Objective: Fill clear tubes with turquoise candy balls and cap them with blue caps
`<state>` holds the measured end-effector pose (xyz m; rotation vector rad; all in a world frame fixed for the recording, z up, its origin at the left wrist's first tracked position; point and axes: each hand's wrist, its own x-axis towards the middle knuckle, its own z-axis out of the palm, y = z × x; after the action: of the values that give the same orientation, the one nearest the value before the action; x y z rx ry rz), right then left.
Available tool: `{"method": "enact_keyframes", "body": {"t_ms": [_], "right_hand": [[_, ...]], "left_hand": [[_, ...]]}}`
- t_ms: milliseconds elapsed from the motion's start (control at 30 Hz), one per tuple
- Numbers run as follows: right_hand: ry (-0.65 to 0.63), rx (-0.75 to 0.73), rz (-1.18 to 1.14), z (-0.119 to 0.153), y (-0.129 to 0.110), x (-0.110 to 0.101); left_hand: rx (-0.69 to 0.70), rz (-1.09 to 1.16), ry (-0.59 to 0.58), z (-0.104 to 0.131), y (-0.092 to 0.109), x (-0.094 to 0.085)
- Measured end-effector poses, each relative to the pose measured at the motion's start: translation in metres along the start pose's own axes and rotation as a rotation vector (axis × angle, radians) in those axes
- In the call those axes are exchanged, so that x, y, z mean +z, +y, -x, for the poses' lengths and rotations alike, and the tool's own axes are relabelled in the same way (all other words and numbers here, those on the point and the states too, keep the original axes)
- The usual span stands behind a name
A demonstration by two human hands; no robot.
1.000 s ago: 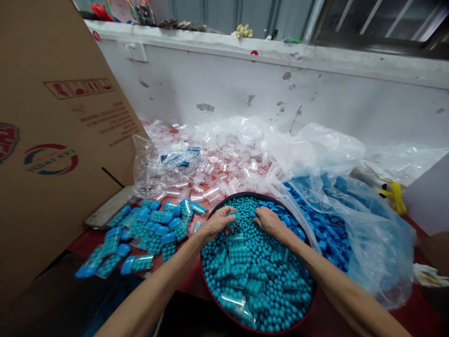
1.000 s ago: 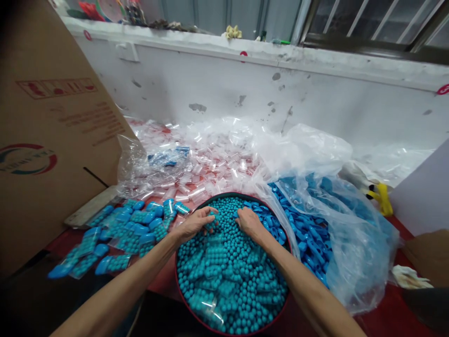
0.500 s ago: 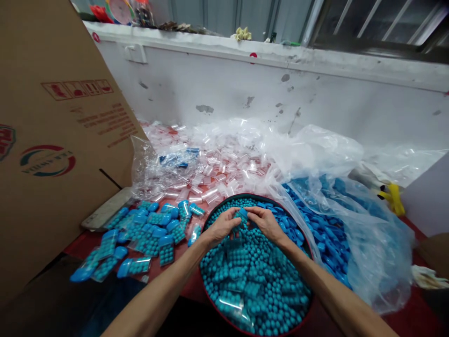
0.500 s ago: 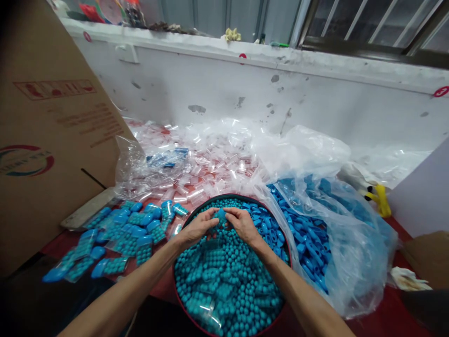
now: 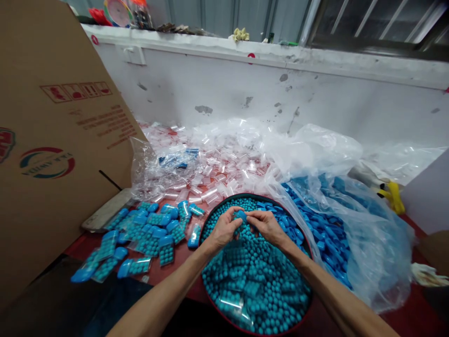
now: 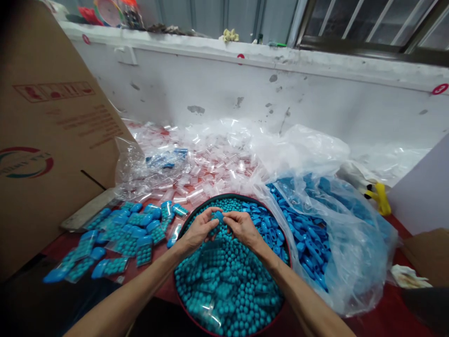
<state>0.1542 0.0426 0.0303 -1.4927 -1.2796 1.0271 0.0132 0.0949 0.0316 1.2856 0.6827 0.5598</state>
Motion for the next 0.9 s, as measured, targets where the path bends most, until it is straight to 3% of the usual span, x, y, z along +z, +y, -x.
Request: {"method": "enact_keyframes", "body": {"t_ms": [200, 333, 500, 700, 900], "right_hand": [[-0.084, -0.200, 0.178, 0.010, -0.015, -0.014], [-0.168, -0.062, 0.010, 0.009, -0.016, -0.022], [-0.014, 0.006, -0.187, -0.001, -0.012, -0.017], [-0.072, -0.282, 0.343, 0.013, -0.023, -0.003], [-0.073, -0.276, 0.646, 0.023, -0.034, 0.009]], "left_hand": [[0.025, -0.024, 0.053, 0.003, 0.000, 0.002], [-0.022, -0.046, -0.078, 0.007, -0.001, -0.007], [0.000, -0.088, -0.106, 0.011, 0.000, -0.009], [0.053, -0.032, 0.013, 0.013, 0.012, 0.003], [0.059, 0.074, 0.045, 0.015, 0.020, 0.007]]}}
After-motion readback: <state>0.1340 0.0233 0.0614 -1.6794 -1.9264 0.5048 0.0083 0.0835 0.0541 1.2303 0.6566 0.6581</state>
